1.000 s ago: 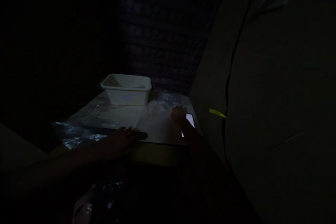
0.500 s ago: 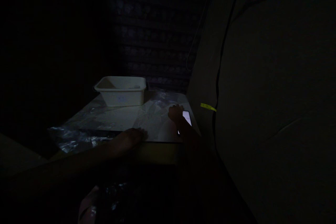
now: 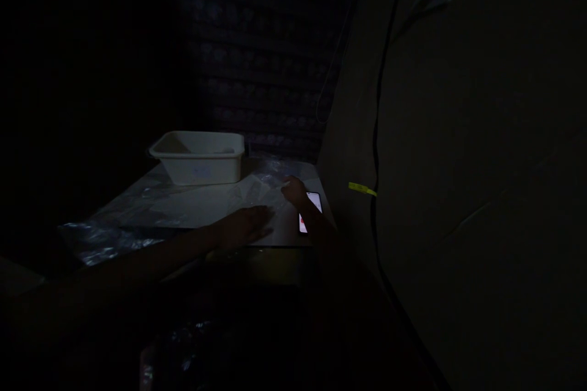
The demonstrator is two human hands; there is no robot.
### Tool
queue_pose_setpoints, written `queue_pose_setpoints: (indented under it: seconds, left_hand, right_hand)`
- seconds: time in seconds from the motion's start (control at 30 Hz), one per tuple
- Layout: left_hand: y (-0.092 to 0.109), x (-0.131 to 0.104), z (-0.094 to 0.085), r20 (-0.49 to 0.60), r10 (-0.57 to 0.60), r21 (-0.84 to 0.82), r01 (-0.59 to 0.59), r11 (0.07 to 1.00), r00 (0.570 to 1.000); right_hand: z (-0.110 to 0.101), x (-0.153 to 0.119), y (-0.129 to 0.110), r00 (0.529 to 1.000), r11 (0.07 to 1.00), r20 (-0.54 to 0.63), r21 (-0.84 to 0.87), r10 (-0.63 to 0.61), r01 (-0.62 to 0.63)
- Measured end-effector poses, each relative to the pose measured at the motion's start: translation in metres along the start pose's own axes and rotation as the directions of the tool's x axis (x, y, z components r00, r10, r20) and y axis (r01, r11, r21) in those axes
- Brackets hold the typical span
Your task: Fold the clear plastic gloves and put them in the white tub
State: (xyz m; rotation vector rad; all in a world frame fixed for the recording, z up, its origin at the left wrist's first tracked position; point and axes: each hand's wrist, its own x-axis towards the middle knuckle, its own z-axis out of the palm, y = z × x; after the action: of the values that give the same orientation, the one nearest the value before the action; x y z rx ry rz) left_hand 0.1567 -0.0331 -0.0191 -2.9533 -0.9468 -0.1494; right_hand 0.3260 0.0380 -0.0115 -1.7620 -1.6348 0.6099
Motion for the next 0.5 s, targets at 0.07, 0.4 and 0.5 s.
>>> queue_pose_setpoints:
  seconds: [0.07, 0.4, 0.5]
  left_hand:
    - [-0.001, 0.009, 0.009, 0.046, -0.027, 0.018, 0.026, 1.0, 0.999]
    - [-0.015, 0.008, -0.004, 0.015, -0.138, 0.113, 0.136, 0.984, 0.99]
    - [-0.035, 0.001, -0.015, 0.004, -0.288, 0.195, 0.282, 0.939, 0.958]
  right_hand:
    - [0.002, -0.002, -0.006, 0.998, 0.987, 0.024, 0.149, 0.053, -0.056]
    - [0.02, -0.006, -0.018, 0.993, 0.982, 0.109, 0.184, -0.051, 0.03]
    - [0.031, -0.007, -0.019, 0.982, 0.976, 0.153, 0.202, -0.111, 0.079]
